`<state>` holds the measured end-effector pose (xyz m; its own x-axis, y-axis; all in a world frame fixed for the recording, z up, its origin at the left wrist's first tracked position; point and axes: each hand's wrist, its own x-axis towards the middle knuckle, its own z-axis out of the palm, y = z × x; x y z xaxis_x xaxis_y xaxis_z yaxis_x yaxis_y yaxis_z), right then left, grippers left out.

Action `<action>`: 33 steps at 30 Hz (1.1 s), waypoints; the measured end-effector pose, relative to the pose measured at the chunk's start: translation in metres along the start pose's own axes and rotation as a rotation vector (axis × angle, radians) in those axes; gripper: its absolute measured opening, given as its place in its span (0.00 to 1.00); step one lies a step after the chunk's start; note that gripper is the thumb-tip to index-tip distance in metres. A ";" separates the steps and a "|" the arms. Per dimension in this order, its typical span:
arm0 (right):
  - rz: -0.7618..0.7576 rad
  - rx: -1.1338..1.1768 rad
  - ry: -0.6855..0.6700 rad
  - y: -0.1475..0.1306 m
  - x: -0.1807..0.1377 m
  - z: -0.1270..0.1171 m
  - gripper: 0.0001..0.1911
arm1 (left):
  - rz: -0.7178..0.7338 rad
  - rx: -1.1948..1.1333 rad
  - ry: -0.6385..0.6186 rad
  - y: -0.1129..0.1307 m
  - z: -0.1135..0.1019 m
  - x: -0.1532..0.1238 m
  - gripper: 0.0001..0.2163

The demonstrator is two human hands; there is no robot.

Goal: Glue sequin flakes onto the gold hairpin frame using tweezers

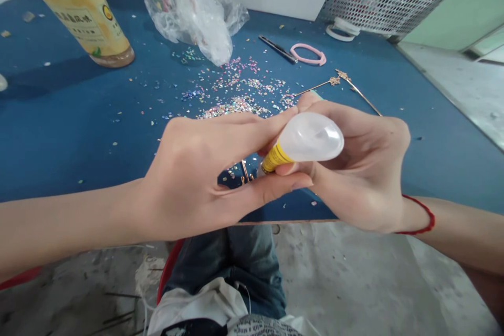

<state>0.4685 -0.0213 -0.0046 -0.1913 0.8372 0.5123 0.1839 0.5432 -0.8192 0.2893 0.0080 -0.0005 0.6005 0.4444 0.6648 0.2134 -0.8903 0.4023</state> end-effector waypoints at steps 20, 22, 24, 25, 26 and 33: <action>-0.023 0.175 -0.029 0.014 0.009 -0.012 0.12 | -0.246 -0.548 -0.031 -0.016 0.000 0.002 0.16; 0.008 0.198 -0.116 0.017 0.014 -0.017 0.16 | -0.248 -0.584 -0.058 -0.018 -0.004 0.004 0.15; -0.061 0.228 -0.204 0.022 0.020 -0.021 0.19 | -0.290 -0.603 -0.101 -0.020 -0.008 0.005 0.17; -0.113 0.226 -0.261 0.024 0.023 -0.023 0.20 | -0.322 -0.612 -0.121 -0.022 -0.009 0.006 0.19; -0.153 0.230 -0.311 0.026 0.025 -0.024 0.20 | -0.350 -0.624 -0.138 -0.023 -0.009 0.006 0.22; -0.090 0.196 -0.251 0.019 0.026 -0.021 0.17 | -0.353 -0.699 -0.148 -0.024 -0.006 0.006 0.24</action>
<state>0.4868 0.0123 -0.0013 -0.4344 0.7318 0.5251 -0.0291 0.5713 -0.8202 0.2827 0.0322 -0.0021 0.6942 0.6270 0.3535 -0.0929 -0.4090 0.9078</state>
